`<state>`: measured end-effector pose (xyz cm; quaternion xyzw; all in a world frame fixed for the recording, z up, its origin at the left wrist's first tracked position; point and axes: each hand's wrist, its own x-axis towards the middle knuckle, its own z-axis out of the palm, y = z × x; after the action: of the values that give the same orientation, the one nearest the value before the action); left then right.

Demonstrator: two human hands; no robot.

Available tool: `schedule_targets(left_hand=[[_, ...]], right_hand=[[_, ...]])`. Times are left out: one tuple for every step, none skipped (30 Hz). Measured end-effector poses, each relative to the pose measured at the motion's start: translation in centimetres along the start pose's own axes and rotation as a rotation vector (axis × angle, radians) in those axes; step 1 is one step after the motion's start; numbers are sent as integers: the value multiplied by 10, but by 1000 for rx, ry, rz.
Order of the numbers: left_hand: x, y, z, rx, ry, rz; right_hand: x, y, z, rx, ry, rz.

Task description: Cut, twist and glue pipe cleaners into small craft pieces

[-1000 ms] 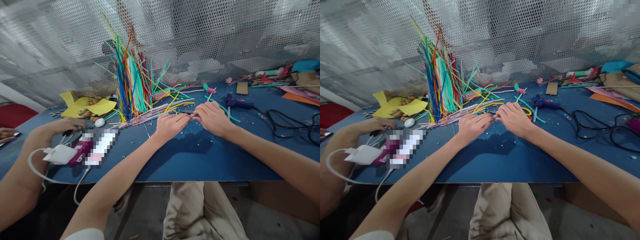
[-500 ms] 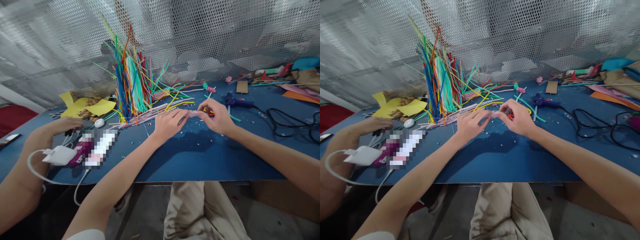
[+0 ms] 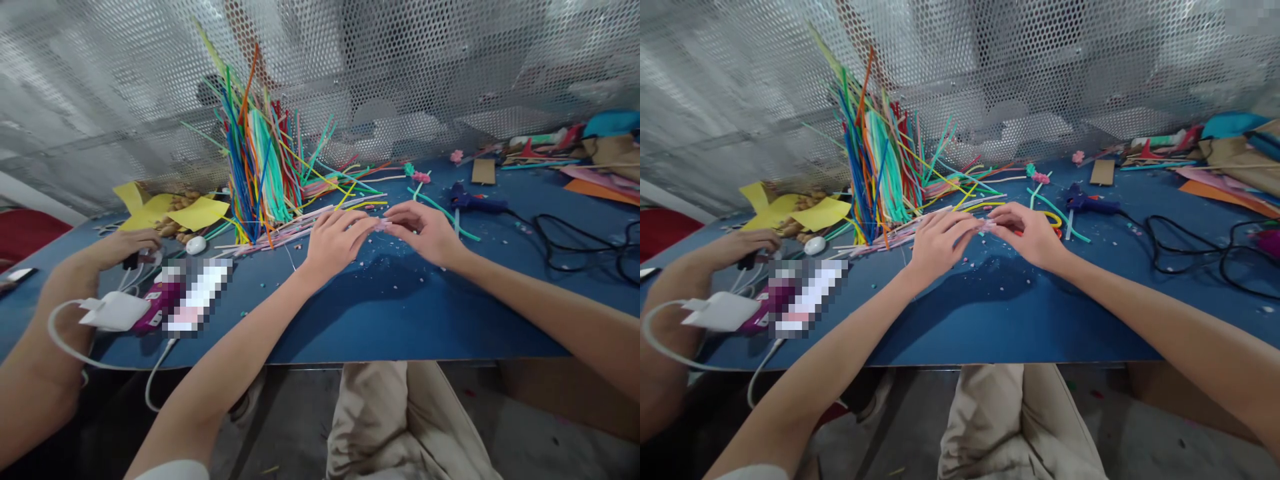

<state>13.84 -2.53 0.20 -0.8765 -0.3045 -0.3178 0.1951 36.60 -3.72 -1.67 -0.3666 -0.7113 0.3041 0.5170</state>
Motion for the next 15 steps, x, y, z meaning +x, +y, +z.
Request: schedule_targets(left_hand=[[0, 1, 0, -15, -5, -11], [0, 2, 0, -31, -11, -22], [1, 4, 1, -49, -15, -34], [1, 5, 1, -66, -17, -46], [1, 6, 2, -79, -17, -56], [1, 7, 2, -91, -18, -62], [1, 7, 2, -100, -22, -65], [1, 7, 3, -107, -28, -67], [1, 7, 3, -110, -35, -69], [1, 7, 3, -113, -46, -69], [1, 6, 3, -114, -56, -68], [1, 6, 4, -114, -68, -66], [0, 5, 4, -114, -78, -63], [0, 5, 5, -117, -89, -58], [0, 5, 5, -126, -99, -54]], right_hand=[[-1, 0, 2, -10, 30, -9], [-2, 0, 3, -37, 58, -24], [-2, 0, 3, -80, 80, -50], [-3, -1, 3, -134, 92, -86], [-4, -2, 3, -198, 95, -128], [-4, -3, 3, -266, 91, -173], [-5, -3, 3, -329, 79, -213], [-5, -3, 2, -378, 63, -246], [-5, -3, 2, -410, 44, -272], [-4, -2, 2, -428, 26, -292], [-4, -1, 2, -438, 9, -308], [-3, 0, 2, -444, -7, -320], [-3, 2, 2, -451, -18, -330], [-2, 3, 2, -459, -25, -336], [-2, 4, 1, -468, -31, -339]])
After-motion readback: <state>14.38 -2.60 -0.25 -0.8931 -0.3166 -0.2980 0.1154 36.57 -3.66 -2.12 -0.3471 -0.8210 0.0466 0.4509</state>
